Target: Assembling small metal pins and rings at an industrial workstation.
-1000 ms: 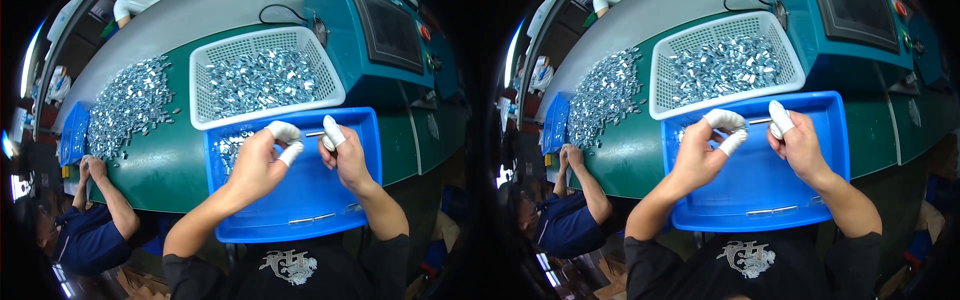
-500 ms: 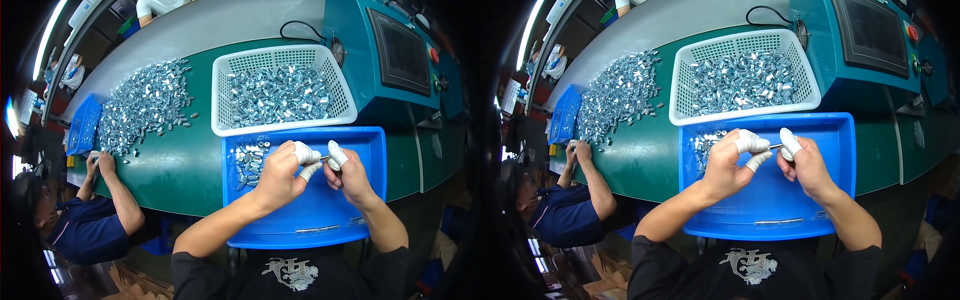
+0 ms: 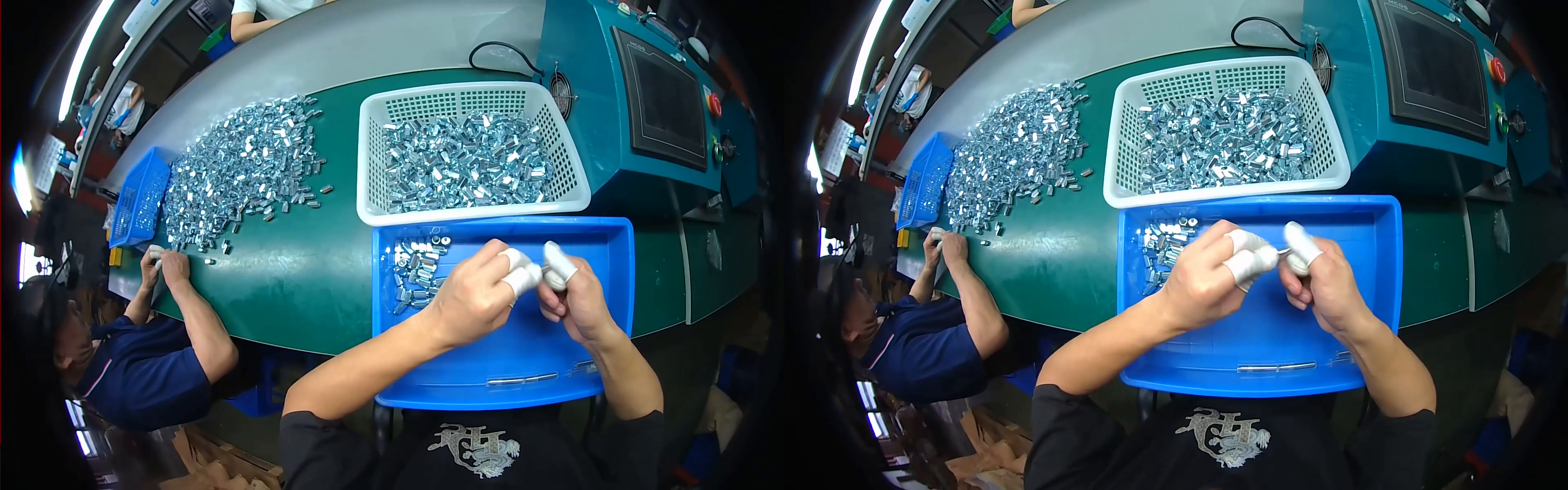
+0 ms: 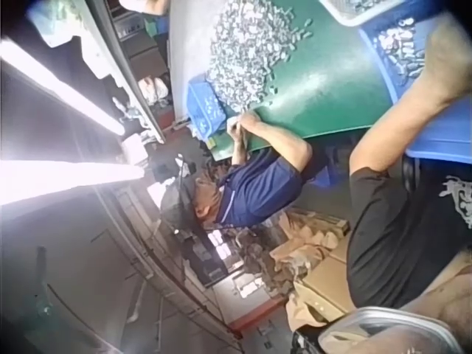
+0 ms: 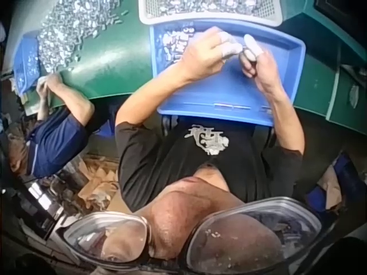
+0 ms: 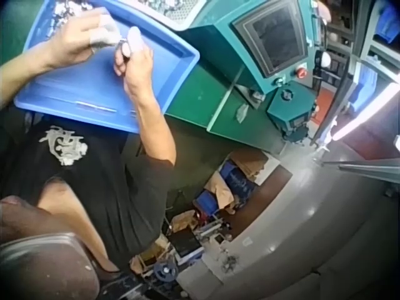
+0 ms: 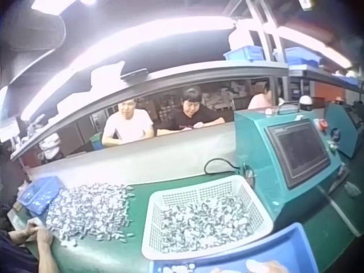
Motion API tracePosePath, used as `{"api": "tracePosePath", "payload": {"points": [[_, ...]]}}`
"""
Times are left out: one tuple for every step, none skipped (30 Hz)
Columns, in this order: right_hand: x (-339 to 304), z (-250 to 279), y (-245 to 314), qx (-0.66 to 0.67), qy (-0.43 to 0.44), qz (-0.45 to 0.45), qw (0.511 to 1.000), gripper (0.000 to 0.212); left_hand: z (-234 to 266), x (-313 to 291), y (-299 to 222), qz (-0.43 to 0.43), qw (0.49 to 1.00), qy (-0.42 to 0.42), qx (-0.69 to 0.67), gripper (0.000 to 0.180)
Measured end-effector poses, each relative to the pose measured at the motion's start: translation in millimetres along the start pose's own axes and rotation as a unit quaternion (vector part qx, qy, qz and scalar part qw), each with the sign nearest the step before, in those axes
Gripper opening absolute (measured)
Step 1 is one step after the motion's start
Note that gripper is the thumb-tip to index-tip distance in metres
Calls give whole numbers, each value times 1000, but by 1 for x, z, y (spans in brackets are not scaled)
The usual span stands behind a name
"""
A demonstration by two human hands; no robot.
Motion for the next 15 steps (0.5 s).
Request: {"api": "tracePosePath", "payload": {"points": [[0, -1, 0, 0, 0, 0, 1000, 38, -1, 2, -4, -21, 1000, 17, 16, 33], [-1, -4, -1, -4, 4, -6, 1000, 38, -3, 3, -8, -41, 998, 34, 33, 35], [-1, -6, -1, -8, 9, -12, 1000, 38, -4, 1, -6, -31, 999, 33, 23, 33], [-1, -6, -2, -9, 9, -13, 1000, 38, -5, -1, -4, -30, 999, 33, 24, 33], [-2, -5, -1, -7, 5, -7, 1000, 39, -4, -2, -1, -25, 999, 21, 4, 34], [-3, -4, 1, -6, 1, -1, 1000, 39, -4, -2, 2, -20, 1000, 10, -16, 35], [-4, -5, 3, -6, -2, -2, 1000, 39, -4, -1, -1, -21, 1000, 10, -18, 35], [-5, -7, 1, 34, 8, -27, 999, 40, -1, -2, 11, 68, 995, -28, -70, 39], [-5, -10, -1, 73, 17, -52, 996, 41, -1, -7, 24, 157, 978, -63, -121, 43], [-2, -11, -6, 112, 21, -87, 990, 44, -1, -14, 33, 193, 969, -64, -138, 53], [3, -15, -9, 142, 78, -89, 983, 46, 1, -15, 36, 208, 964, -69, -149, 53], [6, -15, -11, 172, 129, -87, 973, 48, 2, -14, 37, 222, 958, -72, -165, 53], [5, -15, -11, 172, 148, -92, 970, 50, 3, -11, 32, 209, 967, -51, -137, 52], [7, -16, -10, 171, 167, -96, 966, 52, 2, -9, 31, 198, 971, -47, -129, 45], [5, -17, -9, 173, 146, -124, 966, 49, 2, -7, 28, 191, 971, -63, -130, 40]]}}
Point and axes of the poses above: each hand's wrist, its own x-axis towards the middle knuckle, its own z-axis out of the back of the hand, y = z × x, the point moved 9 cm from there along x, towards the middle knuckle, and after that the axes turned 8 degrees about -z, right-handed, at the moved point
